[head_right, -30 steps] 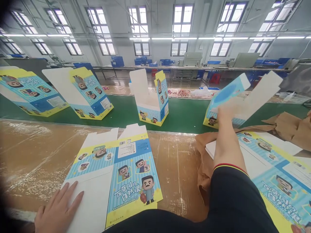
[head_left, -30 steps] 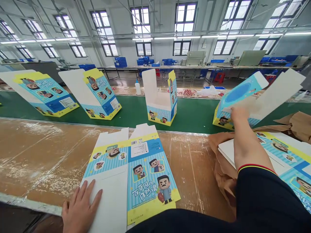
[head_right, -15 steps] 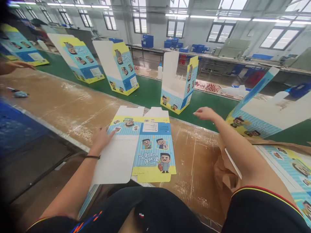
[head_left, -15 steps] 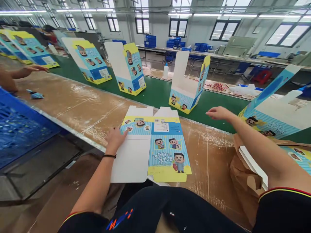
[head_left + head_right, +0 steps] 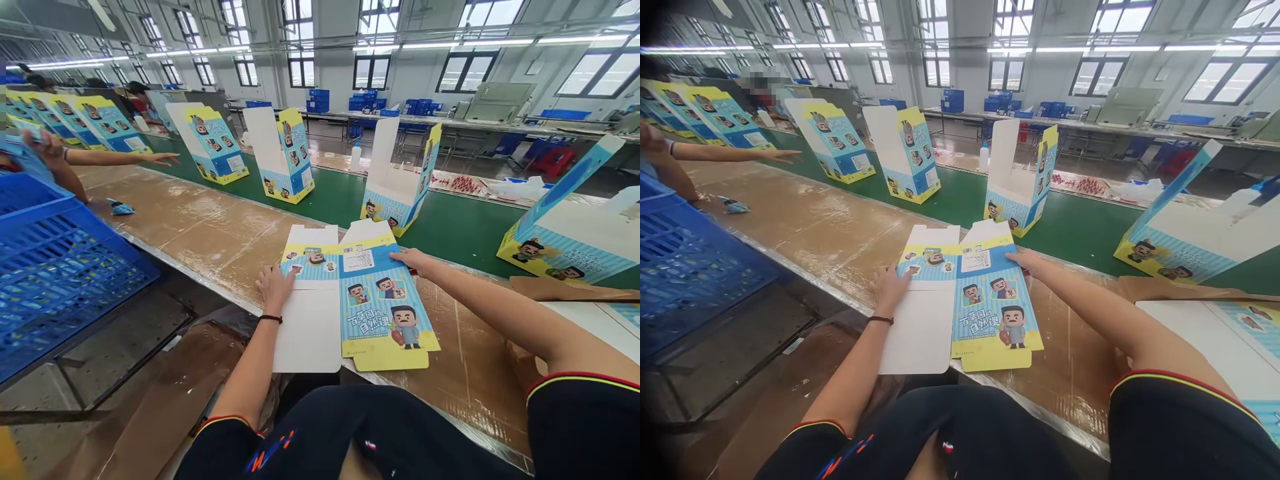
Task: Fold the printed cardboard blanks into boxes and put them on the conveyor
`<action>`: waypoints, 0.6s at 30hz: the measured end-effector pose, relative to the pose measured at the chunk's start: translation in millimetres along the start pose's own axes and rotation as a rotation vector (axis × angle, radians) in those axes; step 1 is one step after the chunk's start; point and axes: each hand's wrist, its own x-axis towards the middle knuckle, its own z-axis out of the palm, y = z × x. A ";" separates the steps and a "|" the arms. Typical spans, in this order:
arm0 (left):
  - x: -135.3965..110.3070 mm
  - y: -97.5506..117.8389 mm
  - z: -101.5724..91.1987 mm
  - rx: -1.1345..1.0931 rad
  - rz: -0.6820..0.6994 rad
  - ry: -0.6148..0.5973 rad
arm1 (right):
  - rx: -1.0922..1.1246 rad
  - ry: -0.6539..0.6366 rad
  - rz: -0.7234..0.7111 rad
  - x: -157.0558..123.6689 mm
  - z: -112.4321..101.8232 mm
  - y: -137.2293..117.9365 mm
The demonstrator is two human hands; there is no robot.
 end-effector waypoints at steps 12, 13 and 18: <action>18.3 8.9 -15.6 -0.713 -0.040 0.164 | 0.439 -0.117 -0.606 -86.0 -28.8 -90.9; 27.6 13.3 -24.7 -0.761 -0.017 0.187 | 0.457 -0.133 -0.715 -96.9 -37.3 -95.4; 83.2 39.8 -104.3 -1.218 0.200 0.436 | 0.401 0.038 -1.244 -148.3 -76.9 -109.7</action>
